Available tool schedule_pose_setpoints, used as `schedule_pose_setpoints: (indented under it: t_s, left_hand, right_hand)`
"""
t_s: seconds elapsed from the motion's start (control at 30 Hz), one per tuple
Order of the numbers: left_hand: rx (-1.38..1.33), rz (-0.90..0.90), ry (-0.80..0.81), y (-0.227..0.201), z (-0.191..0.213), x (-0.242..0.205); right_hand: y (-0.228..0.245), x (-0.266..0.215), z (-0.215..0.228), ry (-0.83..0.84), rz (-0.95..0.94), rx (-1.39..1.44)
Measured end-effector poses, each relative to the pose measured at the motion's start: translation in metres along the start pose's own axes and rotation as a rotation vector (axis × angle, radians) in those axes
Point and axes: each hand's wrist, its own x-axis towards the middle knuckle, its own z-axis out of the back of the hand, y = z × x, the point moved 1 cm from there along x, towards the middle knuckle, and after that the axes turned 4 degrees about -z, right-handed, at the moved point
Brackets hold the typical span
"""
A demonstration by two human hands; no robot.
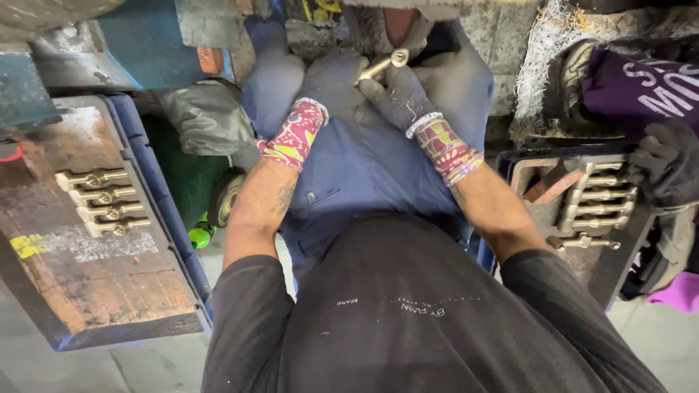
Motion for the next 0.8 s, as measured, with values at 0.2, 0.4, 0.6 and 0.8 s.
schedule_pose_setpoints:
  t_s: [0.2,0.4,0.6,0.8]
  left_hand:
    - [0.028,0.156,0.103,-0.005,0.019,-0.011]
    - [0.207,-0.059,-0.307,-0.093,0.088,-0.059]
    - [0.628,-0.176,-0.415,-0.214,0.151,-0.127]
    - [0.503,-0.302,-0.377,-0.245,0.178,-0.133]
  right_hand:
    - [0.02,0.006,-0.002,0.071,-0.03,-0.098]
    - [0.066,-0.043,0.02,-0.193,0.614,-0.3]
    - [0.052,-0.137,0.025,-0.043,0.444,0.458]
    - [0.034,-0.164,0.031,-0.019,0.436,0.45]
